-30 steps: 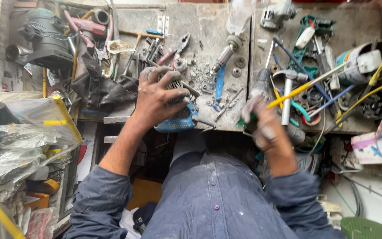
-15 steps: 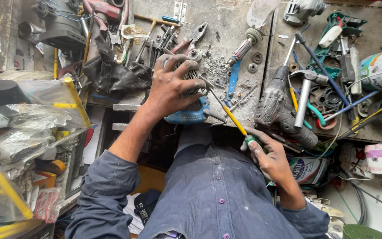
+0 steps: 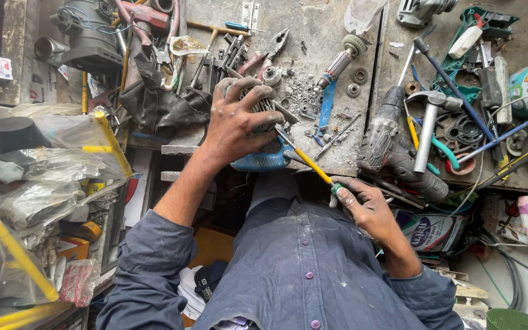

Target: The person works at a cluttered repair workbench on a blue angle grinder. They first handle a small box of spare parts, then use a screwdriver to pry and unscrew components from the grinder housing, brush away debris, remove the housing cover, and handle small metal parts while reassembling the tool by hand.

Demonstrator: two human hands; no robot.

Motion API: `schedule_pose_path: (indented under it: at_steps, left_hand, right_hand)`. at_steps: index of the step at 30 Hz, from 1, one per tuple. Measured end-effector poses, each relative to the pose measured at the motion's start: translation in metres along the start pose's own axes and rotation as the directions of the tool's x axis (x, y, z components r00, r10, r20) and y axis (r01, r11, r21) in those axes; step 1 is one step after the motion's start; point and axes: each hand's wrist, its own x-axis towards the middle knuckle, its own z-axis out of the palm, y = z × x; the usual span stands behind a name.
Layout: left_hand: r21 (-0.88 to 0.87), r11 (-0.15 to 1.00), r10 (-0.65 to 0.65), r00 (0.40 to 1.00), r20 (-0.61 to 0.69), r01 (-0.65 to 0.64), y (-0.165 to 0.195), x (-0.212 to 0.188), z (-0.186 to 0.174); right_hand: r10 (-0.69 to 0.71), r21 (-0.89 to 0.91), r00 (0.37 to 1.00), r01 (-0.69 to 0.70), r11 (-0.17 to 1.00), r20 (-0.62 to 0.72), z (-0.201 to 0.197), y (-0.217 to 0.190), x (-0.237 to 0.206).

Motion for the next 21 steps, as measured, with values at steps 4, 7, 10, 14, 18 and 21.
schedule_pose_path:
  at_steps: [4,7,10,14,18,21]
  left_hand:
    - [-0.002,1.000,0.005,1.000,-0.003,-0.005,-0.001,-0.002,0.000]
    - [-0.010,1.000,-0.003,1.000,-0.014,0.003,0.000,-0.001,0.001]
    - [-0.006,1.000,-0.015,1.000,-0.016,0.015,0.000,-0.001,0.001]
    - [-0.005,1.000,-0.011,1.000,-0.013,0.011,-0.001,-0.001,0.001]
    - [-0.013,1.000,-0.021,1.000,-0.007,0.021,0.000,-0.002,0.002]
    - [-0.007,1.000,-0.015,1.000,-0.009,0.015,0.001,-0.003,0.001]
  right_hand:
    - [0.030,0.001,1.000,-0.030,1.000,0.000,-0.002,-0.003,0.001]
    - [0.063,0.019,0.998,-0.063,0.998,-0.013,-0.002,-0.003,0.002]
    - [0.037,-0.004,0.999,-0.037,0.999,-0.015,-0.001,-0.003,0.003]
    - [0.025,-0.067,0.999,-0.028,0.997,-0.034,-0.001,-0.007,0.002]
    - [-0.077,-0.221,0.996,0.065,0.973,-0.047,0.002,-0.021,0.000]
    - [-0.162,-0.334,0.986,0.136,0.933,-0.050,0.006,-0.033,-0.003]
